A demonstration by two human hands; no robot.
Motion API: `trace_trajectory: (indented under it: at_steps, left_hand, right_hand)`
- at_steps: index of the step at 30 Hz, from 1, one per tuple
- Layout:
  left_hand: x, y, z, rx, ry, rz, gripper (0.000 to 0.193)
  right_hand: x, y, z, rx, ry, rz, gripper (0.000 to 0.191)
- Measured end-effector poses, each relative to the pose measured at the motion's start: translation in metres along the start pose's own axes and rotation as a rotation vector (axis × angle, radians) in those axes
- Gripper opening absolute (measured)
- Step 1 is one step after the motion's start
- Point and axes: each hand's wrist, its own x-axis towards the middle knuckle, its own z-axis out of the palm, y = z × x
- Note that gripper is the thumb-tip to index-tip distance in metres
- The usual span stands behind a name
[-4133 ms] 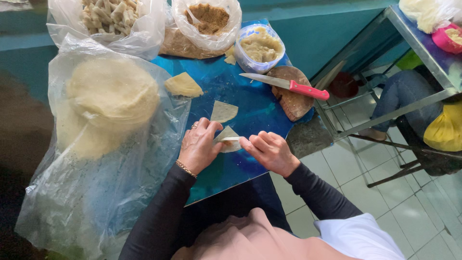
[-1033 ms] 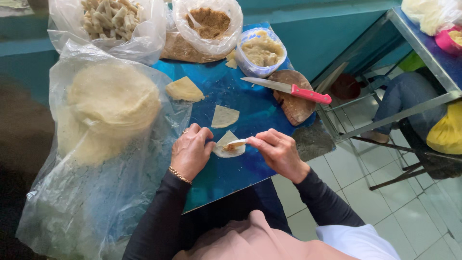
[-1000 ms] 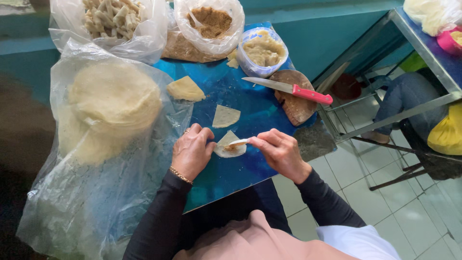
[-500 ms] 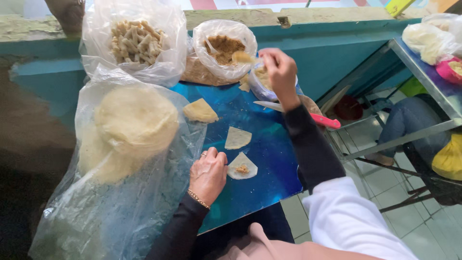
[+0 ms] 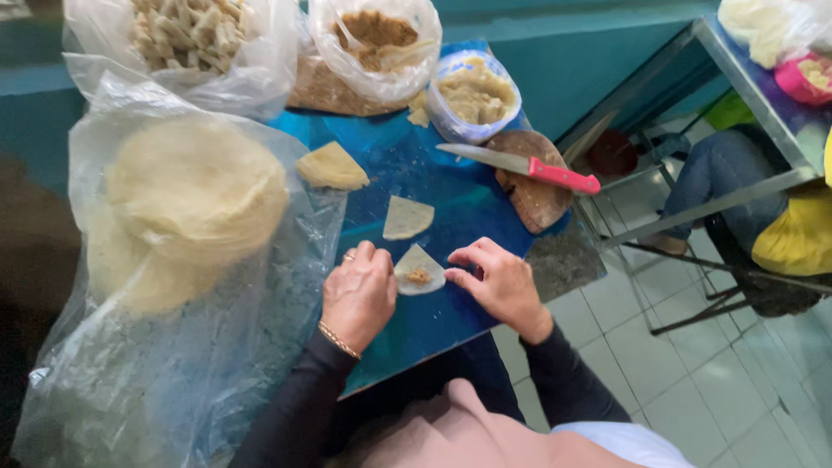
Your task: The person sits at a small blue table and folds triangular pastry wrappers around a filling. They spoon a brown filling from a plastic bag onto a wrapper, fold the wrapper over the filling, and set the folded piece aside, repeating the process.
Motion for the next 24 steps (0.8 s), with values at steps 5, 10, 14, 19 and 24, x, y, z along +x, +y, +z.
trace_trajectory:
  at_steps: [5, 10, 14, 19, 24]
  left_hand:
    - [0.002, 0.000, -0.001, -0.088, -0.047, -0.054, 0.010]
    - [0.005, 0.003, -0.006, -0.238, -0.052, 0.001, 0.013]
    - [0.003, 0.004, -0.007, -0.318, -0.038, 0.077, 0.019]
    - [0.002, 0.005, -0.010, -0.296, -0.071, 0.168, 0.027]
    - [0.001, 0.008, -0.020, -0.192, -0.138, 0.254, 0.040]
  right_hand:
    - [-0.026, -0.006, 0.022, 0.150, 0.094, 0.047, 0.014]
    - [-0.022, -0.003, 0.024, 0.268, 0.083, 0.009, 0.014]
    - [-0.020, -0.006, 0.027, 0.351, 0.073, -0.017, 0.018]
    - [-0.027, -0.008, 0.026, 0.235, 0.085, -0.099, 0.027]
    - [-0.030, -0.009, 0.027, 0.181, 0.125, -0.234, 0.034]
